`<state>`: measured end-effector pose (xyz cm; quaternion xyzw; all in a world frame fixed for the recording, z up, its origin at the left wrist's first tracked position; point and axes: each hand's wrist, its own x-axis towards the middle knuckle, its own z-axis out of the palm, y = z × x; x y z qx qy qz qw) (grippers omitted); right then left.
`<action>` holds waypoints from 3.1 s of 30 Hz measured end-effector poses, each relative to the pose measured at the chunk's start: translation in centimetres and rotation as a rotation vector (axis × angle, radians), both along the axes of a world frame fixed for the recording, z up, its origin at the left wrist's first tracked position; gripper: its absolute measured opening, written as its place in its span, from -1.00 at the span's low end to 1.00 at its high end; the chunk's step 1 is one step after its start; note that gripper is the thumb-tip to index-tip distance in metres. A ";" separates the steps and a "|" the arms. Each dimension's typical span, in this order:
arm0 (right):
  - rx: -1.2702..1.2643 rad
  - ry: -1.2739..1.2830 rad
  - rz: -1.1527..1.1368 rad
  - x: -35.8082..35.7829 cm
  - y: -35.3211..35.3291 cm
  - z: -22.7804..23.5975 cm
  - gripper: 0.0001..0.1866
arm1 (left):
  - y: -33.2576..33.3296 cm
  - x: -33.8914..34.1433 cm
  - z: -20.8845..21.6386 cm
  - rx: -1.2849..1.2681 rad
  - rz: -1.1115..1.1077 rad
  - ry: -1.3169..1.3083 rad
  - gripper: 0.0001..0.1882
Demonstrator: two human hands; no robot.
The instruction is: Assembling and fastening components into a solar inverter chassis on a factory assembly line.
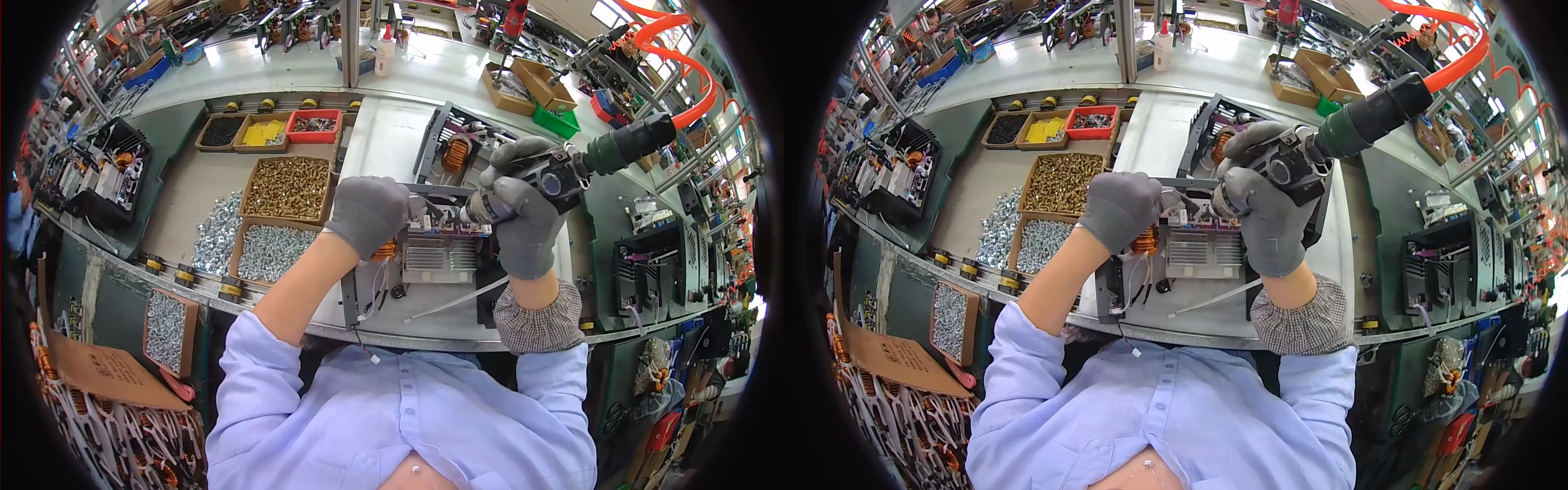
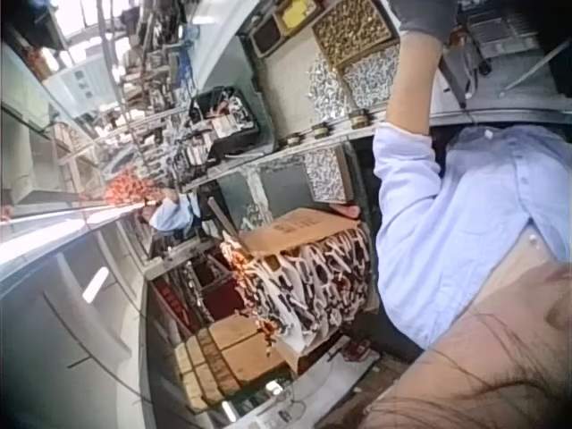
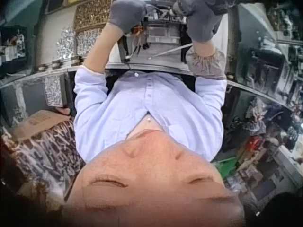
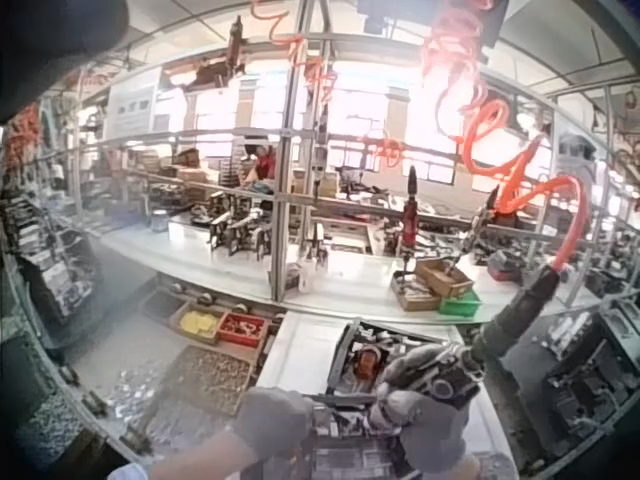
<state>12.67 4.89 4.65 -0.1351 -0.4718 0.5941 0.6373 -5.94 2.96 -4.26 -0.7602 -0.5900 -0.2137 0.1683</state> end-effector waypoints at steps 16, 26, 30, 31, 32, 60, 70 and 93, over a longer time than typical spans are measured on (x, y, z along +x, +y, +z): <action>0.027 -0.189 0.059 -1.5 1.3 0.1 -0.60 | 0.7 1.5 0.6 -0.127 -0.029 0.404 -0.90; 0.043 -0.294 0.050 -1.9 2.1 0.1 -0.73 | 0.9 1.4 0.9 -0.130 -0.040 0.440 -0.88; 0.092 -0.349 0.097 -1.7 2.6 -0.2 -0.65 | 2.2 0.5 4.6 -0.432 0.110 0.171 -0.72; 0.094 -0.340 0.096 -1.6 2.8 -0.3 -0.65 | 2.6 0.2 5.8 -0.345 0.155 0.042 -0.70; 0.098 -0.360 0.074 -1.6 2.9 -0.5 -0.65 | 3.4 0.3 7.1 -0.335 0.205 -0.127 -0.71; 0.041 -0.243 0.282 -1.4 2.8 1.5 -0.73 | 5.6 -1.7 1.7 -0.134 0.055 -2.328 -0.80; 0.286 0.249 0.373 4.9 -2.3 2.7 -0.48 | -7.7 5.0 0.5 -0.649 -0.443 -2.550 -0.71; 0.356 0.296 -0.122 8.1 -7.3 -3.4 -0.45 | -9.8 9.7 0.6 -0.842 -0.392 -2.560 -0.68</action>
